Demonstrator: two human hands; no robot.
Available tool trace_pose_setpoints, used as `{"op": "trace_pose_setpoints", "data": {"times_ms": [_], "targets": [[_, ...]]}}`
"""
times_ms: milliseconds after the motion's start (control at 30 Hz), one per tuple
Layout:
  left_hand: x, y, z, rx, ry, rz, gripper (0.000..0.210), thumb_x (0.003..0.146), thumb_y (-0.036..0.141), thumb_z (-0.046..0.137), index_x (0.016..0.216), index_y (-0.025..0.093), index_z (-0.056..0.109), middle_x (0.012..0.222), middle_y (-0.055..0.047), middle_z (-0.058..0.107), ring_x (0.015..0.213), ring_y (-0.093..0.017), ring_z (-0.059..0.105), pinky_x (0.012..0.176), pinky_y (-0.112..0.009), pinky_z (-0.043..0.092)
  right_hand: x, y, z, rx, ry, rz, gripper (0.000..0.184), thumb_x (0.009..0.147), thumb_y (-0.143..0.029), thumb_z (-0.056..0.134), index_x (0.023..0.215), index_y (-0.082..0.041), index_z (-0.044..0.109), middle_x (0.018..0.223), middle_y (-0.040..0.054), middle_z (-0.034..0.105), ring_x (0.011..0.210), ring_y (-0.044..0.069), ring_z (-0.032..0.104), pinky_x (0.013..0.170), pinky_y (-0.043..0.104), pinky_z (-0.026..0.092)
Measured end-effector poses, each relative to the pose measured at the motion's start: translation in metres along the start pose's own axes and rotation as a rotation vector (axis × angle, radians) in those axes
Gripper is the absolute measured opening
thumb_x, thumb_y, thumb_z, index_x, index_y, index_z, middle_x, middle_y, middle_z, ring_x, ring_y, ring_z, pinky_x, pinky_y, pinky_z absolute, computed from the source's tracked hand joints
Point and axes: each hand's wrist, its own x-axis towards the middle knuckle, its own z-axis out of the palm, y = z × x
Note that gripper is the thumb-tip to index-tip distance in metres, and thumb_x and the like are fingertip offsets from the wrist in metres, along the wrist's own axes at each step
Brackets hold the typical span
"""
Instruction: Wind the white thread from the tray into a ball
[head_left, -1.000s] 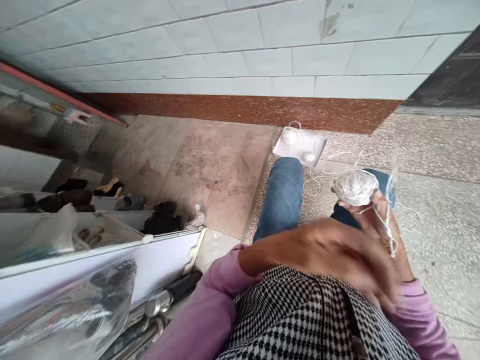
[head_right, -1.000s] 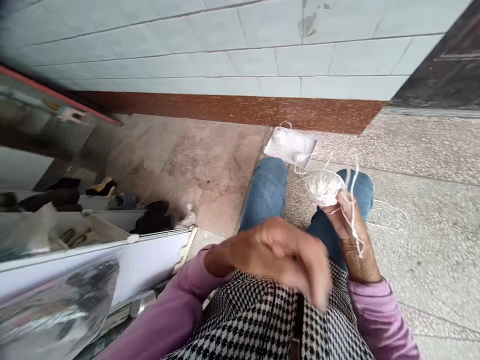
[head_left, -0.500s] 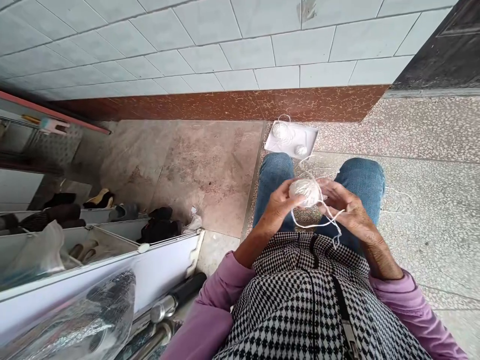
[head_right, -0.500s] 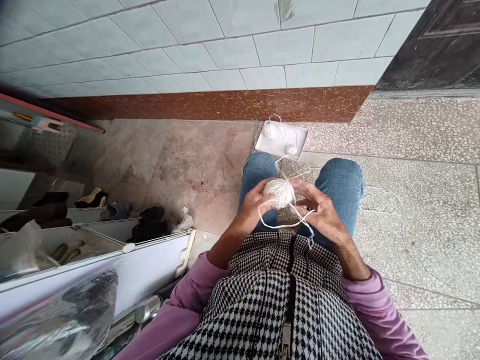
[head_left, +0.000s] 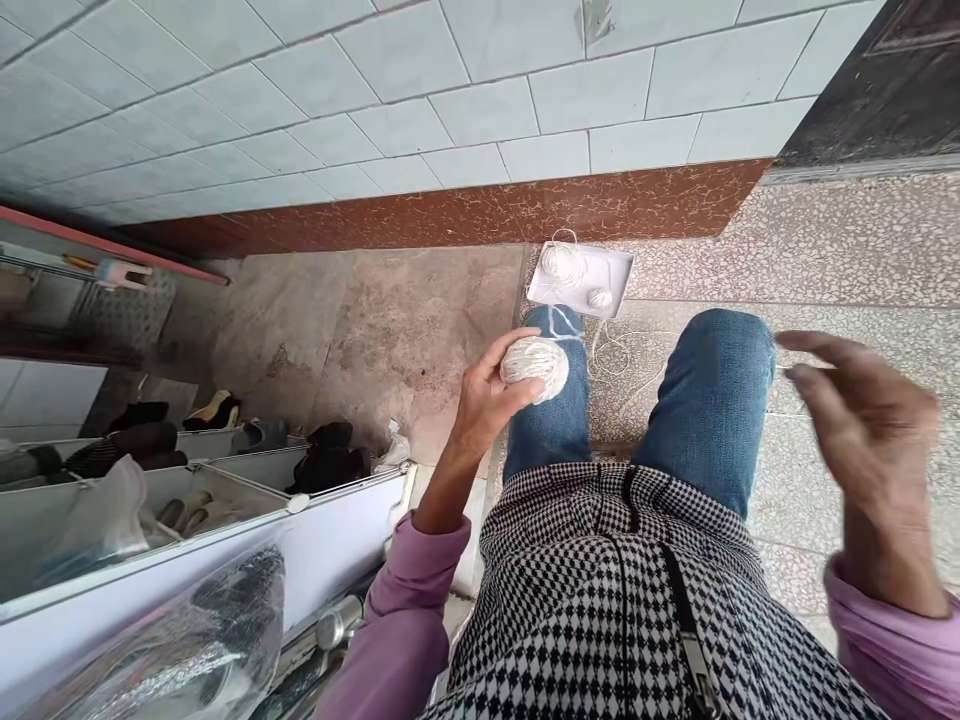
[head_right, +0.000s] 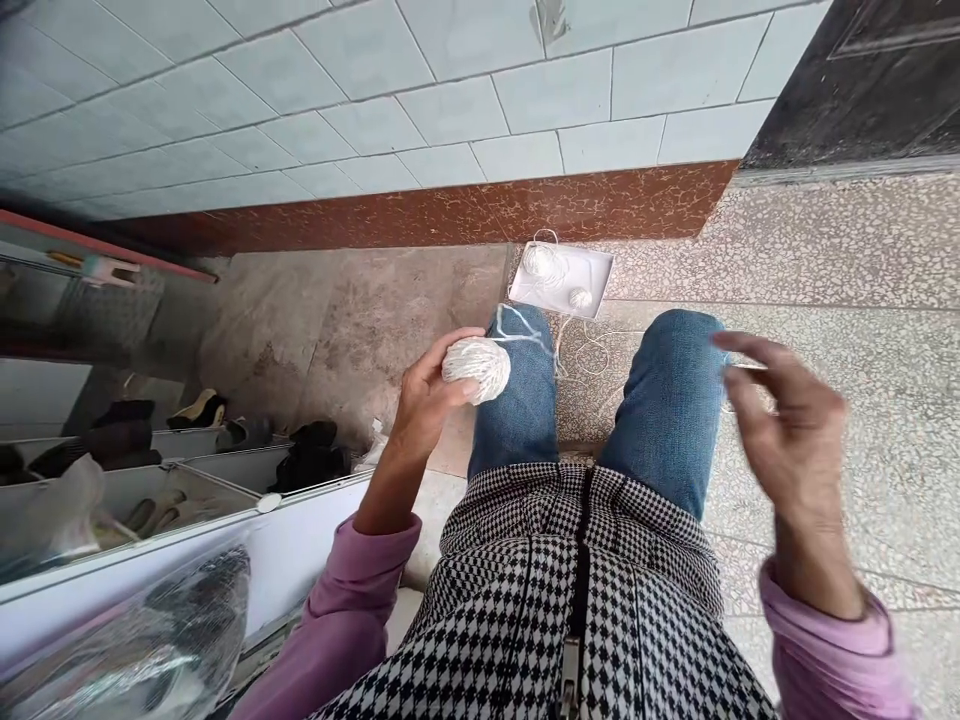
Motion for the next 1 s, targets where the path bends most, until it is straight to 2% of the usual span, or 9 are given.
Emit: {"op": "trace_pose_setpoints", "data": {"times_ms": [67, 133, 267, 367, 500, 600, 700, 833, 1000], "targets": [[-0.006, 0.011, 0.005, -0.018, -0.079, -0.009, 0.060, 0.076, 0.044, 0.087, 0.132, 0.027, 0.075, 0.121, -0.007, 0.077, 0.107, -0.027, 0.073, 0.098, -0.041, 0.061, 0.001, -0.035, 0.035, 0.134, -0.114, -0.102, 0.029, 0.106, -0.039, 0.064, 0.133, -0.037, 0.075, 0.132, 0.0053, 0.078, 0.116, 0.034, 0.076, 0.102, 0.059, 0.062], [-0.013, 0.022, 0.009, -0.015, -0.156, -0.017, 0.061, 0.076, 0.046, 0.089, 0.133, 0.029, 0.075, 0.125, -0.007, 0.077, 0.110, -0.028, 0.073, 0.098, -0.041, 0.061, 0.004, -0.061, 0.070, 0.242, -0.282, -0.219, 0.037, 0.108, -0.031, 0.058, 0.142, -0.034, 0.071, 0.140, 0.0050, 0.075, 0.124, 0.031, 0.073, 0.106, 0.056, 0.061], [-0.025, 0.038, 0.008, -0.027, -0.246, 0.009, 0.063, 0.076, 0.049, 0.092, 0.133, 0.029, 0.077, 0.128, -0.008, 0.076, 0.117, -0.032, 0.071, 0.103, -0.043, 0.060, 0.009, -0.067, 0.111, 0.401, -0.533, -0.293, 0.040, 0.108, -0.029, 0.057, 0.146, -0.029, 0.070, 0.142, 0.0064, 0.074, 0.127, 0.027, 0.072, 0.107, 0.048, 0.061], [-0.028, 0.040, 0.004, -0.077, -0.256, 0.023, 0.066, 0.076, 0.050, 0.092, 0.136, 0.030, 0.075, 0.125, -0.008, 0.076, 0.115, -0.031, 0.072, 0.100, -0.041, 0.061, 0.011, -0.046, 0.109, 0.482, -0.511, -0.167, 0.022, 0.106, -0.039, 0.065, 0.112, -0.026, 0.082, 0.106, 0.0041, 0.082, 0.093, 0.021, 0.077, 0.088, 0.037, 0.064], [-0.024, 0.033, 0.003, -0.069, -0.204, -0.004, 0.074, 0.071, 0.048, 0.095, 0.139, 0.030, 0.071, 0.131, -0.009, 0.074, 0.117, -0.031, 0.072, 0.100, -0.041, 0.061, 0.011, -0.023, 0.085, 0.557, -0.434, -0.014, 0.028, 0.101, -0.050, 0.075, 0.092, -0.025, 0.082, 0.071, -0.0001, 0.070, 0.064, 0.014, 0.062, 0.062, 0.028, 0.053], [-0.020, 0.027, 0.008, -0.066, -0.189, -0.029, 0.071, 0.070, 0.044, 0.095, 0.135, 0.027, 0.072, 0.133, -0.009, 0.073, 0.121, -0.030, 0.070, 0.106, -0.042, 0.059, 0.009, -0.021, 0.072, 0.537, -0.390, 0.007, 0.033, 0.100, -0.055, 0.075, 0.092, -0.025, 0.084, 0.070, -0.0002, 0.068, 0.058, 0.012, 0.054, 0.055, 0.027, 0.046], [-0.018, 0.022, 0.013, -0.070, -0.145, -0.016, 0.069, 0.069, 0.039, 0.096, 0.133, 0.025, 0.072, 0.134, -0.009, 0.074, 0.123, -0.030, 0.070, 0.110, -0.043, 0.057, 0.005, -0.025, 0.071, 0.489, -0.356, -0.026, 0.037, 0.101, -0.058, 0.071, 0.089, -0.025, 0.083, 0.073, 0.0005, 0.070, 0.061, 0.014, 0.056, 0.057, 0.029, 0.047], [-0.017, 0.015, 0.019, -0.037, -0.056, 0.090, 0.071, 0.068, 0.034, 0.098, 0.133, 0.024, 0.071, 0.132, -0.010, 0.075, 0.122, -0.030, 0.072, 0.108, -0.043, 0.059, -0.005, -0.026, 0.083, 0.440, -0.350, -0.054, 0.034, 0.105, -0.054, 0.065, 0.099, -0.025, 0.082, 0.089, 0.0029, 0.077, 0.077, 0.018, 0.067, 0.071, 0.031, 0.055], [-0.009, 0.008, 0.034, -0.140, -0.045, 0.195, 0.067, 0.072, 0.034, 0.097, 0.133, 0.027, 0.071, 0.126, -0.006, 0.077, 0.114, -0.024, 0.075, 0.102, -0.036, 0.061, -0.025, -0.030, 0.108, 0.396, -0.421, -0.103, 0.039, 0.110, -0.048, 0.056, 0.096, -0.020, 0.078, 0.084, 0.0031, 0.075, 0.071, 0.016, 0.066, 0.068, 0.028, 0.053]]}}
